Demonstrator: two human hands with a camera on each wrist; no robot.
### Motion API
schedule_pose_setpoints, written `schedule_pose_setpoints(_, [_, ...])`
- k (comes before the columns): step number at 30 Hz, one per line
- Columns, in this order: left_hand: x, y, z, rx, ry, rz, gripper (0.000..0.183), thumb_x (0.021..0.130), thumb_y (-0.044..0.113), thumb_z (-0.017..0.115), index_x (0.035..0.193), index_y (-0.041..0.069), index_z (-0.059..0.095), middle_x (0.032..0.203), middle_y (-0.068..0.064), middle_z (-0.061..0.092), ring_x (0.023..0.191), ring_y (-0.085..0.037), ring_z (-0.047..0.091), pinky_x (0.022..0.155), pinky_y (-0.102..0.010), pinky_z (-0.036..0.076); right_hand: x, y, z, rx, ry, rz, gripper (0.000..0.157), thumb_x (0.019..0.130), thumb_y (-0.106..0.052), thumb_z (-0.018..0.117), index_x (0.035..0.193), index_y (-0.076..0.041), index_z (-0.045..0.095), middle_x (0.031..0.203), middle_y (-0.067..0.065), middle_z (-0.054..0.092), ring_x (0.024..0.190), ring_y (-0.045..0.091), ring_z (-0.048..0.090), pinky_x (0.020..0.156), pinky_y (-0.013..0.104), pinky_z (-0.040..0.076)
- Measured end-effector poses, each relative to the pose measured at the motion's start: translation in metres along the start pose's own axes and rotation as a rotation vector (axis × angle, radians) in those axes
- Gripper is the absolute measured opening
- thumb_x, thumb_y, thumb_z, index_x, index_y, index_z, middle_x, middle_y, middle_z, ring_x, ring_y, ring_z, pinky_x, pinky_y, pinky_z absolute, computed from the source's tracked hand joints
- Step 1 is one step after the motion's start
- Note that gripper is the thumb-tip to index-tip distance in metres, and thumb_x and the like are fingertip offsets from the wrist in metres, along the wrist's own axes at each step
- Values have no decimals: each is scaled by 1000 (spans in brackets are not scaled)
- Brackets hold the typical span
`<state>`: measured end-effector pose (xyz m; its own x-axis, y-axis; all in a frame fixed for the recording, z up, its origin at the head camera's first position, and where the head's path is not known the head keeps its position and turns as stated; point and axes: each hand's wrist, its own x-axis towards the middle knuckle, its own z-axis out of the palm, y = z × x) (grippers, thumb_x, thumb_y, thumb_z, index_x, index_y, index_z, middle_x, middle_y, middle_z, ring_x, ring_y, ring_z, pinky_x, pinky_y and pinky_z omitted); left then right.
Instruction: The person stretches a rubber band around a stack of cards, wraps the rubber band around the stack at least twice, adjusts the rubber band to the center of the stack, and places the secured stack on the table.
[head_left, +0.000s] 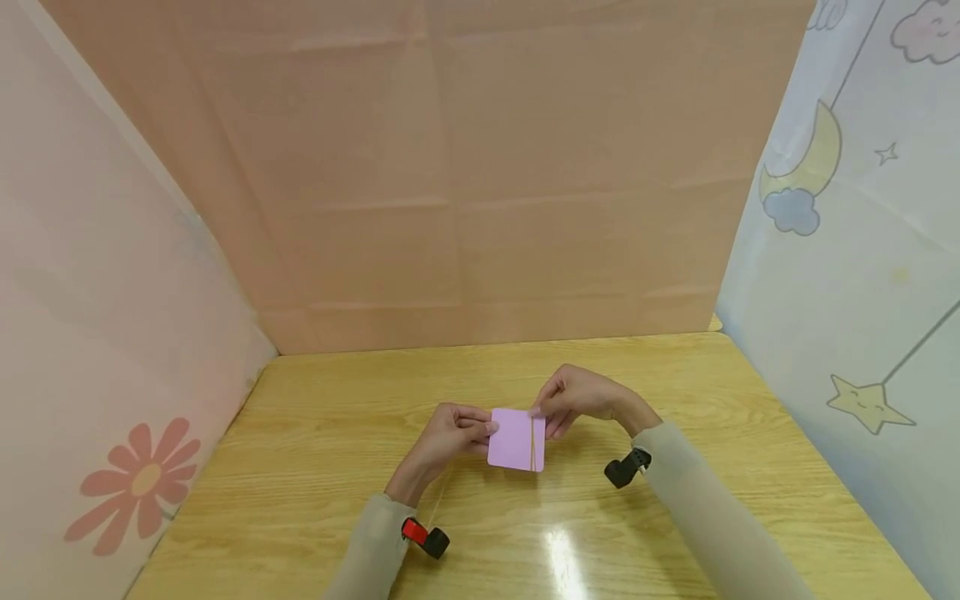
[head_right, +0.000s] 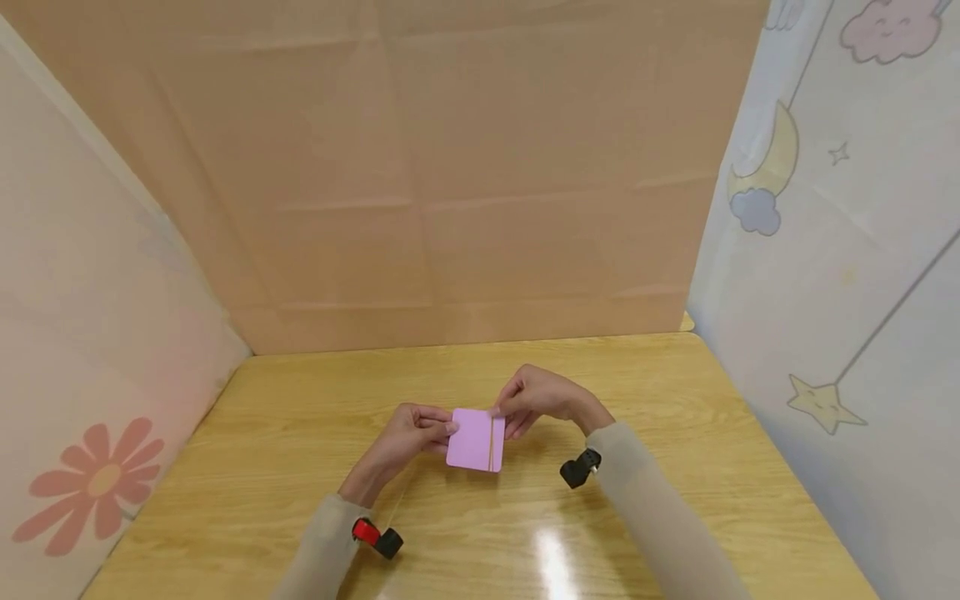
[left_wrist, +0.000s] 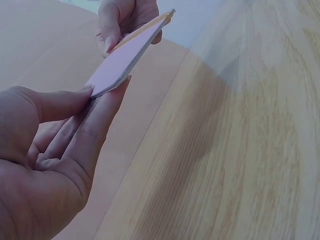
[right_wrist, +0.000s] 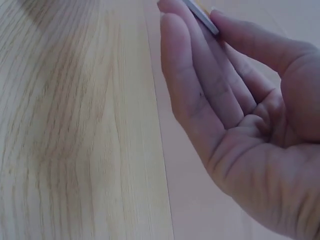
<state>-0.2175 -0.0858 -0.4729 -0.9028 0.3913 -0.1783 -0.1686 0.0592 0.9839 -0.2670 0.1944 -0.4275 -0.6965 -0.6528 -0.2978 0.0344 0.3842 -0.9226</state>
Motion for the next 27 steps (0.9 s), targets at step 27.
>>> schedule_pose_setpoints(27, [-6, -4, -4, 53, -12, -2, 22, 97, 4, 74, 113, -10, 76, 95, -18, 81, 75, -13, 77, 69, -30, 67, 18, 0, 19, -107, -22, -125, 15, 98, -13, 74, 92, -1, 82, 77, 2, 78, 61, 10, 69, 62, 40, 65])
